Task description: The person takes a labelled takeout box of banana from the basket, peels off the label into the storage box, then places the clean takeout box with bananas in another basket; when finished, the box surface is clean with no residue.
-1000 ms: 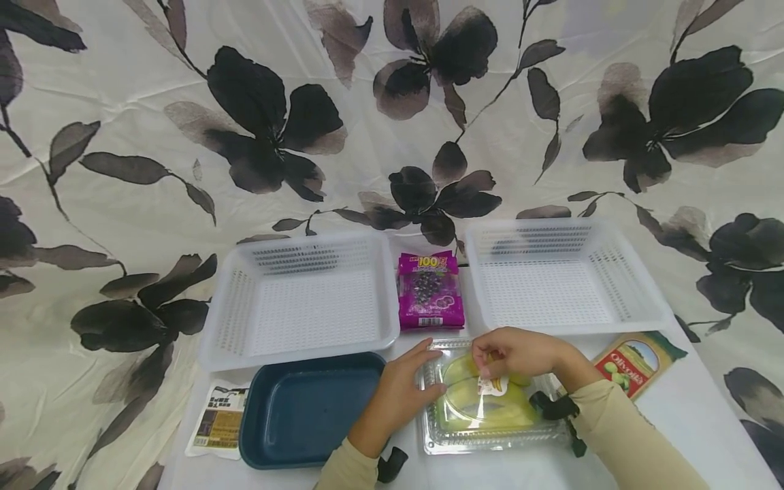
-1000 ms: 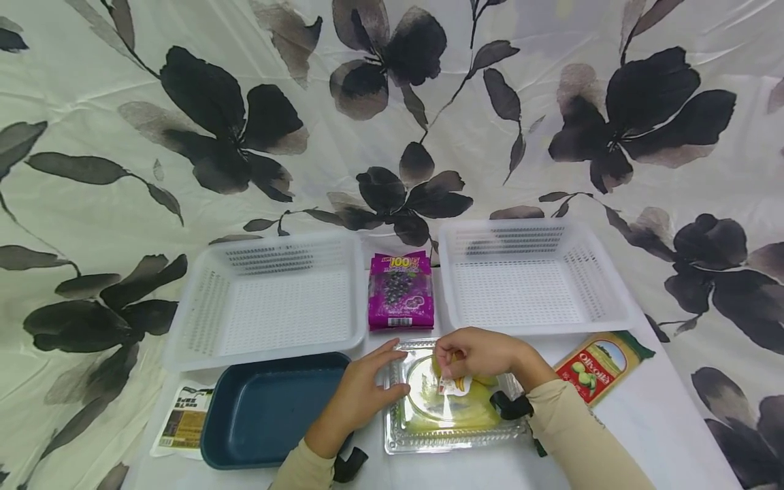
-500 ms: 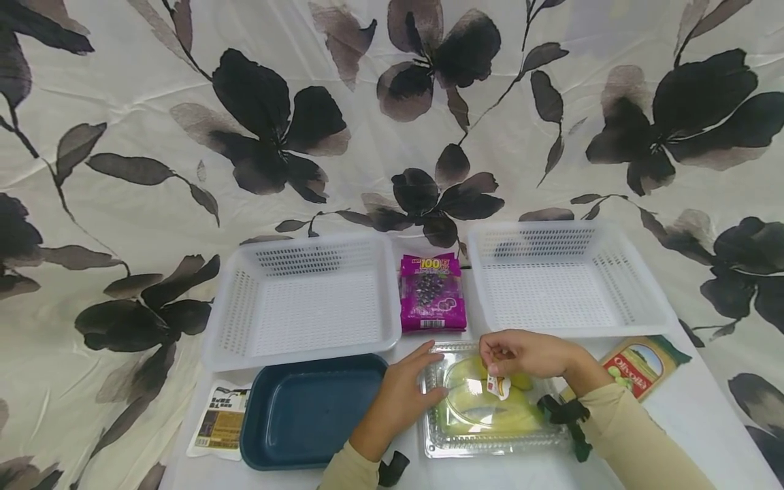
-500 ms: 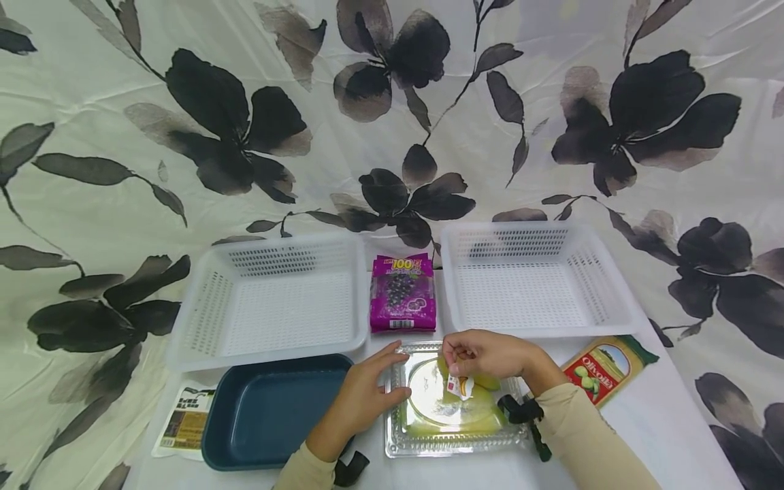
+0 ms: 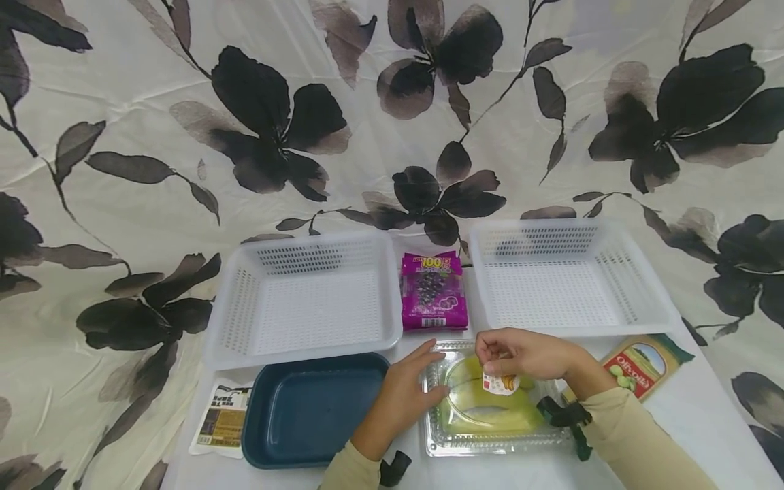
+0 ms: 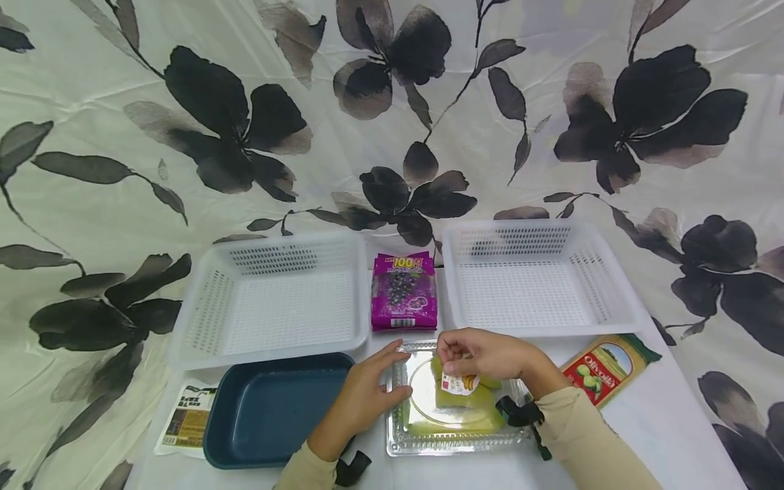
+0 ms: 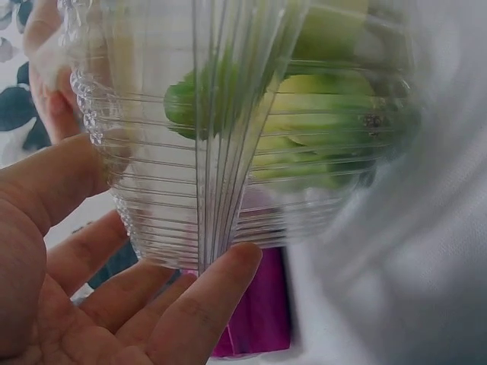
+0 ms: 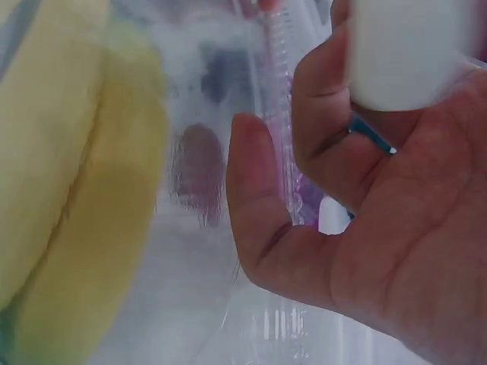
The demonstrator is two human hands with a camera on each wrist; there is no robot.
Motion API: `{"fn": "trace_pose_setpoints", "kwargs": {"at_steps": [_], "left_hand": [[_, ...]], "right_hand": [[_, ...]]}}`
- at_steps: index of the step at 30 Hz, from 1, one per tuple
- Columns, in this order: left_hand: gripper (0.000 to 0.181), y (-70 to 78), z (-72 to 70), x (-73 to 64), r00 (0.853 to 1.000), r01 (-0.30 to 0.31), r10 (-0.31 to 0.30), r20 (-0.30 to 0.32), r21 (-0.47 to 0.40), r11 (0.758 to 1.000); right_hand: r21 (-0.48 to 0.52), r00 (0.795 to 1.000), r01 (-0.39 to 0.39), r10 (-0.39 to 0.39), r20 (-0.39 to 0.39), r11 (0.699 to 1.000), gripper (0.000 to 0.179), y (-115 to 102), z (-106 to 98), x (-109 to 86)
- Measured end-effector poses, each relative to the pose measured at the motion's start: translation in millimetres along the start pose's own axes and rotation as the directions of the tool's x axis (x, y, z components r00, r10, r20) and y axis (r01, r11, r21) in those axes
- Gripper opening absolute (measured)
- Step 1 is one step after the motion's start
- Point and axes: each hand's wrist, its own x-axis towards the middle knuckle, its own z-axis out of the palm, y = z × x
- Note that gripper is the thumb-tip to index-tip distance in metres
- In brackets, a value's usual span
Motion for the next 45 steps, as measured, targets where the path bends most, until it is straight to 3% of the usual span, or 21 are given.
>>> {"fn": "trace_pose_setpoints", "kwargs": {"at_steps": [7, 11, 15, 20, 26, 32, 40, 45], "left_hand": [[0.054, 3.7, -1.7, 3.2, 0.999, 0.009, -0.01, 0.033, 0.02, 1.0], [0.053, 6.3, -6.5, 1.3, 1.0, -0.017, 0.016, 0.015, 0.059, 0.998], [0.049, 10.2, -15.3, -5.3, 0.997, -0.049, 0.054, -0.049, 0.089, 0.995], [0.042, 11.6, -32.7, -23.0, 0.98, -0.076, 0.079, -0.18, 0.022, 0.997], [0.038, 2.3, -59.9, -48.4, 0.939, -0.061, 0.055, -0.338, -0.007, 0.998], [0.037, -8.9, -90.4, -68.7, 0.9, 0.012, 0.03, -0.435, 0.093, 0.996], [0.036, -37.3, -129.9, -92.7, 0.799, 0.21, -0.025, -0.601, 0.24, 0.948], [0.036, -59.6, -146.4, -113.9, 0.751, 0.303, -0.04, -0.659, 0.289, 0.908]], "right_hand": [[0.014, 1.0, -0.029, 0.029, -0.004, 0.999, 0.01, -7, 8, 1.0], [-0.012, 0.999, -0.038, 0.037, -0.027, 0.999, 0.012, -16, 15, 6.2], [-0.046, 0.996, -0.051, 0.047, -0.079, 0.998, 0.021, -26, 20, 13.0], [-0.01, 0.996, -0.043, 0.042, -0.082, 0.999, 0.029, -36, 27, 25.2], [-0.033, 0.995, -0.048, 0.045, -0.093, 0.998, 0.036, -53, 38, 44.8], [-0.025, 0.99, -0.104, 0.101, -0.1, 0.994, 0.04, -71, 43, 64.1], [-0.168, 0.989, -0.066, 0.043, -0.139, 0.983, 0.01, -75, 56, 98.3], [-0.191, 0.994, -0.037, 0.016, -0.111, 0.981, 0.006, -79, 66, 114.6]]}}
